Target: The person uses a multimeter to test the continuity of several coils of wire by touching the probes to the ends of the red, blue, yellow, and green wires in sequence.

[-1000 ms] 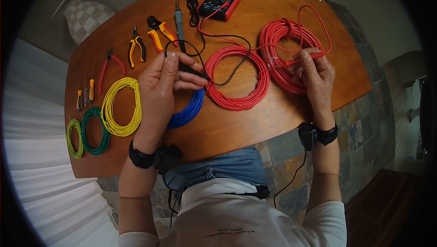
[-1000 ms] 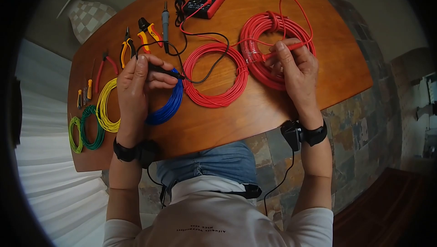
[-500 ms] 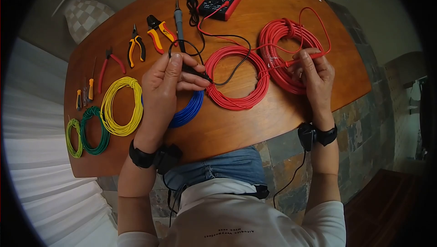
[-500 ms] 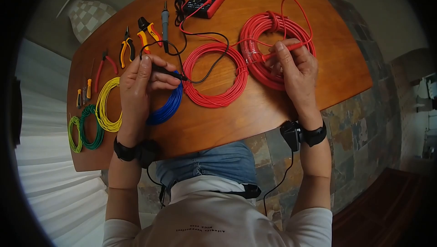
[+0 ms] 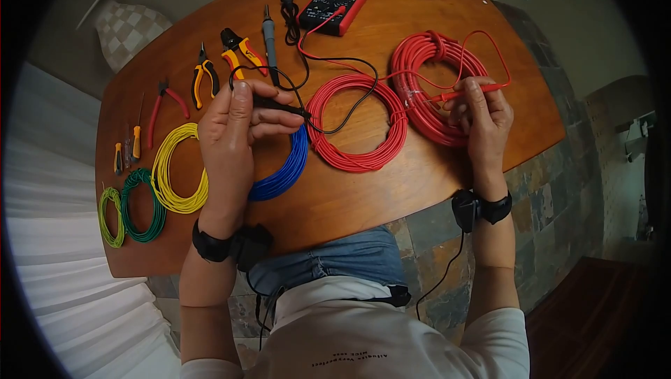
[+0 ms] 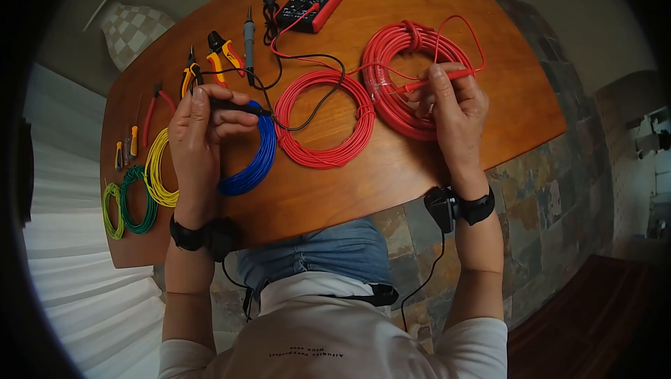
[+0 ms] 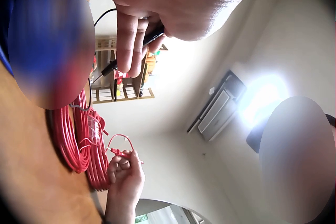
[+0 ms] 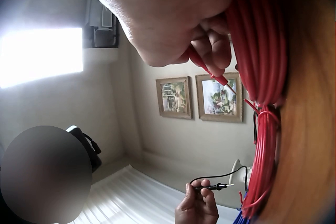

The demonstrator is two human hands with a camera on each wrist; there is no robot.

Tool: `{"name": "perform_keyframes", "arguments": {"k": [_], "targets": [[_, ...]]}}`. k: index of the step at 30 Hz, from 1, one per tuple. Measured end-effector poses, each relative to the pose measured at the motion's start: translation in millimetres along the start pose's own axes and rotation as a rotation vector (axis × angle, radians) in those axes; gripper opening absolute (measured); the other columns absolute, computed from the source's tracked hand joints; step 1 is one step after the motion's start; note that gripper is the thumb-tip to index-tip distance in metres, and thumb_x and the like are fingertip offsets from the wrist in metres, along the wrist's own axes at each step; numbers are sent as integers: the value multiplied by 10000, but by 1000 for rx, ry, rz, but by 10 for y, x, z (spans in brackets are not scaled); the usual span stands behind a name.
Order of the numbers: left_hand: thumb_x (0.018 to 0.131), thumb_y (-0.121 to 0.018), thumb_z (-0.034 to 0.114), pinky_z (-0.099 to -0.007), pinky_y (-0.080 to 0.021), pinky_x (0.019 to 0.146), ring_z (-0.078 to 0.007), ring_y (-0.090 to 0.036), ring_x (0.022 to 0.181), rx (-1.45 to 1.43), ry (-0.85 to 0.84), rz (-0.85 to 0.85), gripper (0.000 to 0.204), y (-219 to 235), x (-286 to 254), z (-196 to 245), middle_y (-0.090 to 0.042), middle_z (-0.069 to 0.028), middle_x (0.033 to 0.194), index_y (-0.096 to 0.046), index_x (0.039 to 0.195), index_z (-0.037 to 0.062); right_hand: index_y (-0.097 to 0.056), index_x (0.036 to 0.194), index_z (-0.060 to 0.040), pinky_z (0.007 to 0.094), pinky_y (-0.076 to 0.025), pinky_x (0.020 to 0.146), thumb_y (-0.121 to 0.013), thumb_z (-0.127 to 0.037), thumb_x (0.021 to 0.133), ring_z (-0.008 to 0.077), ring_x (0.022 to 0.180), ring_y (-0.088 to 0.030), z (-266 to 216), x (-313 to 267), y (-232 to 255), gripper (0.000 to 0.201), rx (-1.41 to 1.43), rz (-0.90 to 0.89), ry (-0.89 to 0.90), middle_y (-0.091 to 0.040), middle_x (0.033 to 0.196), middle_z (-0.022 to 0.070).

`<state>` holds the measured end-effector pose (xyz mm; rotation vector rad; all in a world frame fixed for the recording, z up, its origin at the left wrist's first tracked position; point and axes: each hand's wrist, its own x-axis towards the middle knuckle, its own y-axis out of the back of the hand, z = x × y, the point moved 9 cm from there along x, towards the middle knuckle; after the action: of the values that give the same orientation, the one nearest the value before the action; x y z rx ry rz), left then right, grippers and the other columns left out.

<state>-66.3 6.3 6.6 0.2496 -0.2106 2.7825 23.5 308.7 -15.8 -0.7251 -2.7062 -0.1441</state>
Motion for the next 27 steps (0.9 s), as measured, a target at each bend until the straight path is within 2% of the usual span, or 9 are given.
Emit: {"name": "perform_keyframes", "arguments": {"k": [5,13,17,27], "targets": [[1011,-344,269,-258,-568,628,-197,-673,721,24,42,-34,349,-69,-19,-101,-624,-175,916,-519,976,-31,-592,893,-15,191,-415,488,-543,-161,940,77,592,-592,-14,-2,-57,161,-34,-55,-4,-634,692,58],[1007,-372,241,-233,-555,593,-178,-673,693,42,108,-50,325,-97,-17,-239,-630,-138,869,-539,951,-32,-593,894,-9,186,-413,495,-542,-157,940,76,582,-590,-22,7,-116,163,-76,-92,43,-641,694,66],[1005,-378,238,-232,-556,594,-177,-672,690,-9,75,-51,320,-92,-13,-197,-630,-138,867,-539,957,-34,-594,888,-8,186,-411,493,-538,-159,942,76,574,-589,25,1,-71,170,-23,-65,-8,-643,693,65],[1004,-381,236,-235,-558,598,-181,-674,692,-10,78,-65,321,-95,-17,-184,-632,-147,874,-539,962,-40,-596,887,-8,187,-408,490,-535,-157,942,72,564,-579,-10,2,-90,171,-66,-70,31,-643,687,67]]}}
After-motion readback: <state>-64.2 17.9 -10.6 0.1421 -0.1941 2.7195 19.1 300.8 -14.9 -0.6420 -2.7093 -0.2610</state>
